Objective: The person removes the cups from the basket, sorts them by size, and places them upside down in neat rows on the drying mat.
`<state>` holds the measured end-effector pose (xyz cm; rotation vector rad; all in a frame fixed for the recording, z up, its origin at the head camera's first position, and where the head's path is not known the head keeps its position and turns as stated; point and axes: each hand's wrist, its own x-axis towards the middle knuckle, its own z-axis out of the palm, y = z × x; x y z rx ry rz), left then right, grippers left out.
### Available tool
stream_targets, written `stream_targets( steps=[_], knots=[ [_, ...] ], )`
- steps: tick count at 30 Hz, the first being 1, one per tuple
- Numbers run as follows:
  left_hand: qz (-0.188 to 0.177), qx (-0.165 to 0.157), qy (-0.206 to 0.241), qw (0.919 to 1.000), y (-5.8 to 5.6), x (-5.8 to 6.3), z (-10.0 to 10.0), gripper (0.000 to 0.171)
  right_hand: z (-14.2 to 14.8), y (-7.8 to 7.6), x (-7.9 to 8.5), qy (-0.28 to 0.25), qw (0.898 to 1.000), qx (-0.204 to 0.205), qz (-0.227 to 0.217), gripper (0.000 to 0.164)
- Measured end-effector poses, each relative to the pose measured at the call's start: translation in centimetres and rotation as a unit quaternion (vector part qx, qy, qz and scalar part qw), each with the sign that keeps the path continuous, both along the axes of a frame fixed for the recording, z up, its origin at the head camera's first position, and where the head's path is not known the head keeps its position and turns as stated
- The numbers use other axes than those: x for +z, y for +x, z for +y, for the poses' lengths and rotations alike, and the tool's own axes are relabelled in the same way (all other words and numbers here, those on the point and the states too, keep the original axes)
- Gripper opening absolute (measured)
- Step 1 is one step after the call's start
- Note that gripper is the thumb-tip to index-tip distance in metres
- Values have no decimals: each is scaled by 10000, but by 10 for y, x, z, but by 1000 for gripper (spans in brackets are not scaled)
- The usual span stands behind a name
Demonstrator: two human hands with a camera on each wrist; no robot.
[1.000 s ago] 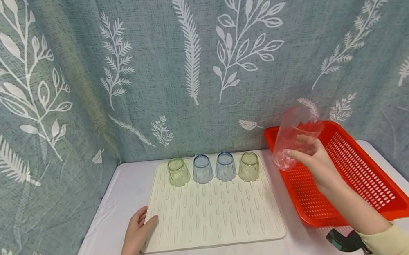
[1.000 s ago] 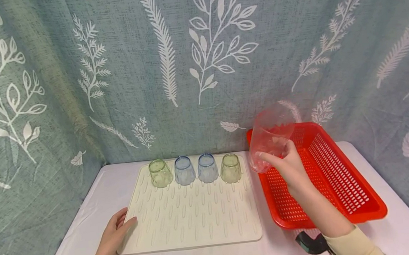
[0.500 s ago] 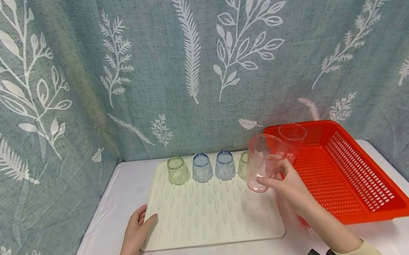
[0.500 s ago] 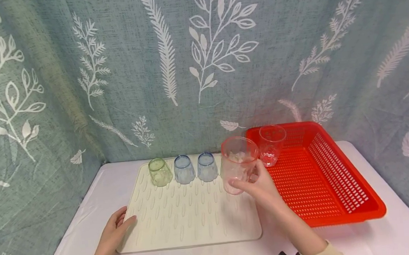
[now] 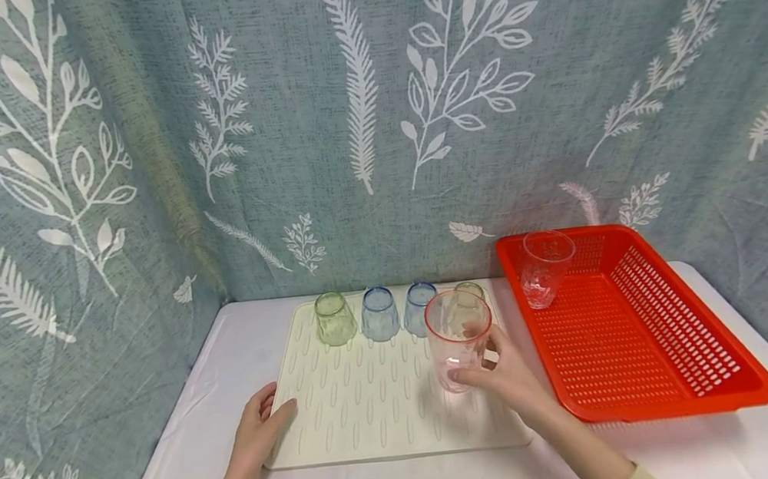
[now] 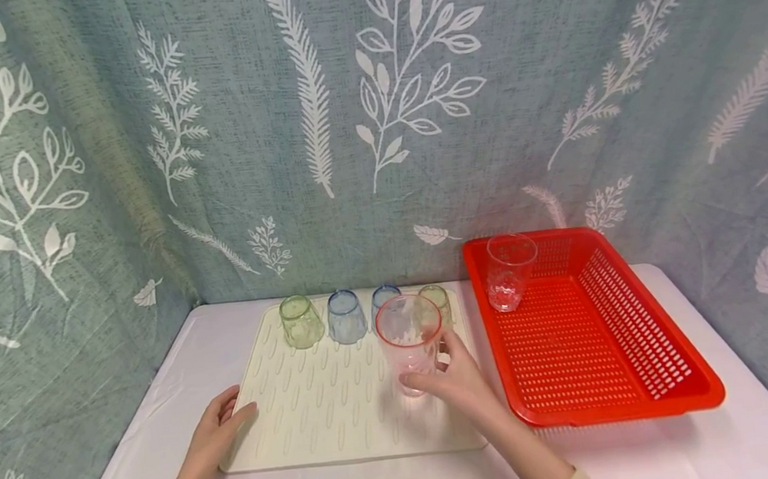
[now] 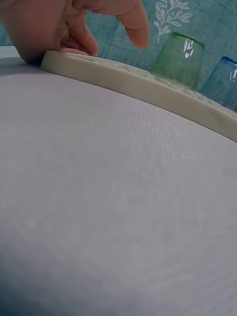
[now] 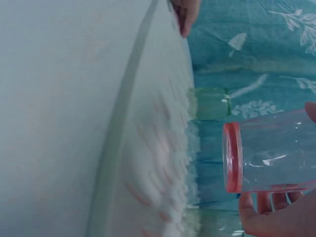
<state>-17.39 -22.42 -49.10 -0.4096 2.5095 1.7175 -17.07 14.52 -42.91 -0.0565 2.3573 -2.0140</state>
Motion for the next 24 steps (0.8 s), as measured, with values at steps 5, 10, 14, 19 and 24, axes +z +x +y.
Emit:
stream_targets(
  steps=[5, 10, 14, 19, 24],
  knots=[
    [7, -53, 42, 10000, 0, 0, 0, 73, -2, 0, -8, -18, 10000, 27, -82, 64],
    [-29, -89, -53, 9999, 0, 5, 1, 74, -3, 0, -12, -80, 9997, 66, -210, 63],
    [135, -216, -591, 9979, 3, 16, 10, 70, -3, 1, -14, -63, 9997, 84, -241, 64],
    [693, -404, -792, 9936, 9, 37, 31, 67, -3, 1, -16, 178, 9997, 126, -148, 67],
    [1289, -771, 222, 9884, 13, 55, 58, 61, -3, 1, -18, 436, 9989, 145, -39, 68]
  ],
)
